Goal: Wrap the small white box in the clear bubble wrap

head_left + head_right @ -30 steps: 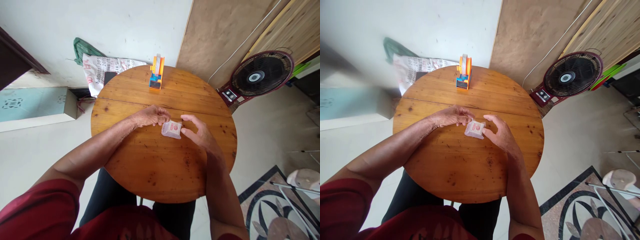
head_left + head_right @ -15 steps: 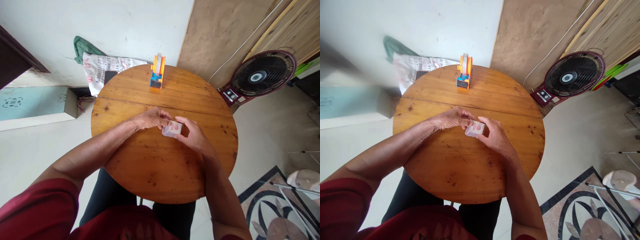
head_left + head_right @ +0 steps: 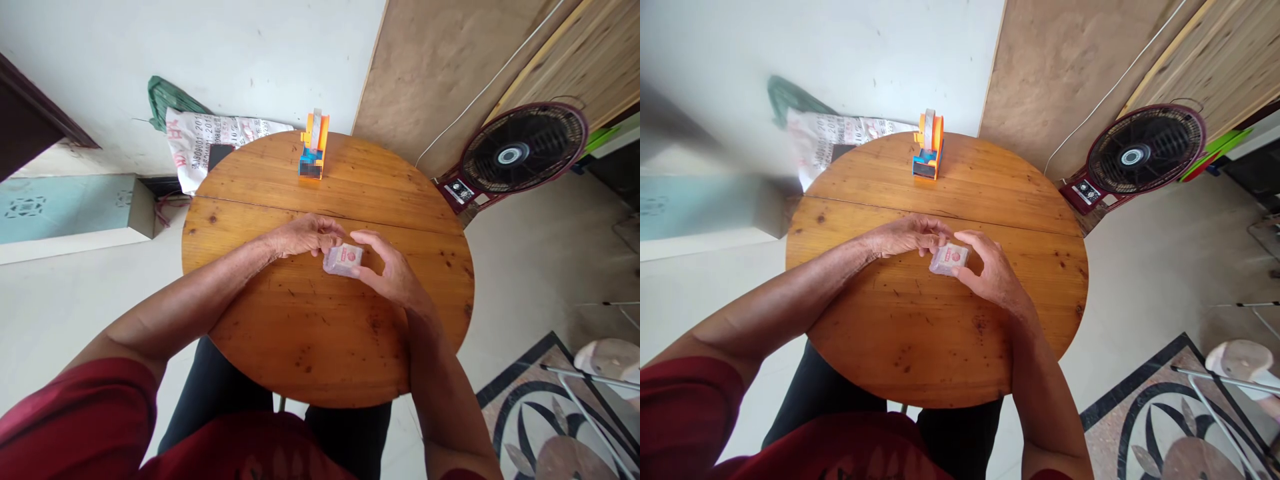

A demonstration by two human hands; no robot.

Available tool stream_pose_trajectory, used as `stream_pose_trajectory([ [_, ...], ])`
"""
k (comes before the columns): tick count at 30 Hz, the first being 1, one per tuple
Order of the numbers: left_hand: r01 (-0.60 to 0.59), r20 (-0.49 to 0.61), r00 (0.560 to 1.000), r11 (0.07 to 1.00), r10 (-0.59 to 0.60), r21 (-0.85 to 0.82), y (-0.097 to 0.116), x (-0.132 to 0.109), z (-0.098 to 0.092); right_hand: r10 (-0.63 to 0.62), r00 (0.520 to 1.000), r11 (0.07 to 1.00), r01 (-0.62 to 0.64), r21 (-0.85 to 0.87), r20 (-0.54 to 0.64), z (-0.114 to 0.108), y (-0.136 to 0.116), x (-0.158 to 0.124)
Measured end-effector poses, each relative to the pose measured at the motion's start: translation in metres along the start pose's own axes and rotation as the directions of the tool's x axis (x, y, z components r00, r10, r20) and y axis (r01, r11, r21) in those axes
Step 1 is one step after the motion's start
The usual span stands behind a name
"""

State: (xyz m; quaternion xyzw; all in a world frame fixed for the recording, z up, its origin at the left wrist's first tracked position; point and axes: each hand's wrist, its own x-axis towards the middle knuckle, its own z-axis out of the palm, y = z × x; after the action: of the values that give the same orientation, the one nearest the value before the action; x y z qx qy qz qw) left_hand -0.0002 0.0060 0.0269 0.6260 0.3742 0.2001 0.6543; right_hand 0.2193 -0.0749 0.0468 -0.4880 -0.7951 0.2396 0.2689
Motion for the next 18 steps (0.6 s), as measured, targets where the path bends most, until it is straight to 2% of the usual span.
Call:
stream_pose_trajectory([
  [2,0.009,-0.045,0.999,1.0,-0.009,0.001,0.003,-0.001,-0.002,-0.023,0.997,0.998,0.027,0.053,-0.071,-0.002,0.0,0.001],
  [6,0.055,-0.105,0.993,0.998,-0.054,0.006,0.006,-0.001,-0.006,0.022,0.981,0.997,-0.006,0.082,-0.193,0.001,0.007,0.003],
  [13,0.103,-0.034,0.994,0.992,-0.101,0.075,0.002,-0.001,-0.006,0.027,0.977,0.996,-0.007,0.094,-0.211,0.015,0.016,0.006],
  [18,0.097,-0.01,0.995,0.993,-0.097,0.067,0.004,-0.003,-0.005,-0.029,0.967,0.999,0.031,0.006,-0.254,0.018,0.019,0.006],
])
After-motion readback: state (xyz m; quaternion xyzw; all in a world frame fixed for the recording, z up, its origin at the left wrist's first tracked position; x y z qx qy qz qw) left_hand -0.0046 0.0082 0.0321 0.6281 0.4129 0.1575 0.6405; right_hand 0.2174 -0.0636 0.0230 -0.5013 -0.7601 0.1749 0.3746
